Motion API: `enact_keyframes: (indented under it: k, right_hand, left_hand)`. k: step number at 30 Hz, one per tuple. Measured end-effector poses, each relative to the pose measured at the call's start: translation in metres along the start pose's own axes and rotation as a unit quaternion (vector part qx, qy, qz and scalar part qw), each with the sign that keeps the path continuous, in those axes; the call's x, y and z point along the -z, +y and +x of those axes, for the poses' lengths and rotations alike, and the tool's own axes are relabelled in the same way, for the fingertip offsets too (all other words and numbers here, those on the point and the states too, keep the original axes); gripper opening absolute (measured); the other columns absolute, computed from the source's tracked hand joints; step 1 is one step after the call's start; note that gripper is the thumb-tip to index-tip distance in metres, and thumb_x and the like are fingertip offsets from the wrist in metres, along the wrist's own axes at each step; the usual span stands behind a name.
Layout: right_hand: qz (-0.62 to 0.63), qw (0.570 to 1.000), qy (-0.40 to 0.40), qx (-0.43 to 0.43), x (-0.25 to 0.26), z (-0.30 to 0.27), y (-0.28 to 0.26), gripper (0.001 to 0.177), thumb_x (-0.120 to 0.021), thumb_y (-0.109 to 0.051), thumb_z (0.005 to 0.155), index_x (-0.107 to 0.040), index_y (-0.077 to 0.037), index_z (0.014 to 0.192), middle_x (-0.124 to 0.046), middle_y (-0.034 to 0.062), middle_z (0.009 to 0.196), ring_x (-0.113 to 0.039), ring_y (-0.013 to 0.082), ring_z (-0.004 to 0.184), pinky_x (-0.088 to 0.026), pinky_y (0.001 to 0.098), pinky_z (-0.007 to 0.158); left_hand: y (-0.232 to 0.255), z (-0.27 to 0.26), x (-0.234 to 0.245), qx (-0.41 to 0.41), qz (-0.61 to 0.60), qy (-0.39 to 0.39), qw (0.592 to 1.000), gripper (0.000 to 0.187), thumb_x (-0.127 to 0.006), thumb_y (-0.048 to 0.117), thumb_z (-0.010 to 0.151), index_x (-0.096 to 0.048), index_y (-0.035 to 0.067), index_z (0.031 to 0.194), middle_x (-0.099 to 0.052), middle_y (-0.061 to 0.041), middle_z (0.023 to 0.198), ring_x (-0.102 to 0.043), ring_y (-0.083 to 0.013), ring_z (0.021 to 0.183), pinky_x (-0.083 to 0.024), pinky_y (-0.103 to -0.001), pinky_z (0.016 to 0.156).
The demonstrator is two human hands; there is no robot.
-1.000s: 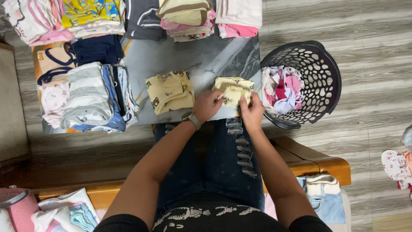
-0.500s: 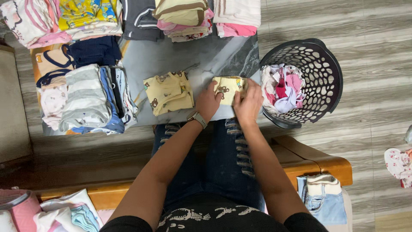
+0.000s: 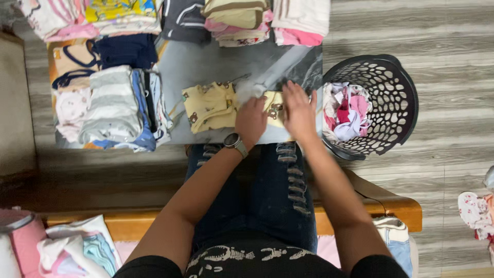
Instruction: The person folds various pieces of clothing, including shirts and pants, by hand on a bed and stacks them into organized piles.
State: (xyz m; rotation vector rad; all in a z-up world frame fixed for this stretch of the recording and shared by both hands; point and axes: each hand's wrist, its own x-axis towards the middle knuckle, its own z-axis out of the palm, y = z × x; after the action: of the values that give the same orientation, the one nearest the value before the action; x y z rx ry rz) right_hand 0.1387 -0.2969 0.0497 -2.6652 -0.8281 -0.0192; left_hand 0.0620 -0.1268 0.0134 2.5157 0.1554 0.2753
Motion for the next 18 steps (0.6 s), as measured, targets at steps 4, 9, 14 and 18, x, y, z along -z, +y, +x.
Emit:
enact_keyframes:
  k: [4, 9, 14, 18]
  right_hand:
    - [-0.016, 0.984, -0.162, -0.069, 0.013, 0.043, -0.002, 0.069, -0.075, -0.023, 0.072, -0.060, -0.013, 0.138, -0.061, 0.0141, 0.136, -0.051, 0.0331, 0.132, -0.032, 0.0590, 0.111]
    - [-0.027, 0.974, -0.218, -0.061, 0.011, 0.062, 0.006, 0.043, -0.077, -0.023, 0.072, -0.073, -0.013, 0.114, -0.069, 0.0177, 0.123, -0.060, 0.0347, 0.124, -0.040, 0.0557, 0.104]
    - [0.082, 0.962, -0.251, -0.063, 0.040, 0.058, 0.007, 0.050, -0.083, -0.031, 0.068, -0.071, -0.008, 0.111, -0.073, 0.0184, 0.104, -0.070, 0.0372, 0.101, -0.054, 0.0445, 0.087]
    - [0.253, 0.926, -0.248, -0.126, 0.066, 0.052, -0.010, 0.042, -0.087, -0.023, 0.071, -0.072, -0.006, 0.107, -0.076, 0.0128, 0.094, -0.070, 0.0229, 0.084, -0.054, 0.0358, 0.077]
  left_hand:
    - [-0.025, 0.003, 0.041, 0.024, 0.132, 0.088, 0.987, 0.049, -0.072, 0.018, 0.087, -0.058, 0.009, 0.134, -0.058, -0.011, 0.129, -0.056, -0.0304, 0.114, -0.052, -0.046, 0.093]
    - [-0.060, 0.006, 0.047, 0.185, 0.083, 0.075, 0.976, 0.060, -0.083, 0.028, 0.068, -0.058, 0.004, 0.117, -0.052, -0.019, 0.117, -0.053, -0.0404, 0.106, -0.050, -0.051, 0.080]
    - [-0.107, 0.001, 0.024, 0.148, -0.003, 0.114, 0.982, 0.038, -0.077, 0.016, 0.079, -0.065, 0.005, 0.113, -0.062, -0.016, 0.110, -0.061, -0.0349, 0.100, -0.054, -0.048, 0.087]
    - [-0.123, -0.006, 0.061, 0.218, -0.253, 0.125, 0.934, 0.036, -0.071, 0.011, 0.085, -0.069, 0.003, 0.120, -0.073, -0.011, 0.101, -0.071, -0.0218, 0.087, -0.058, -0.039, 0.080]
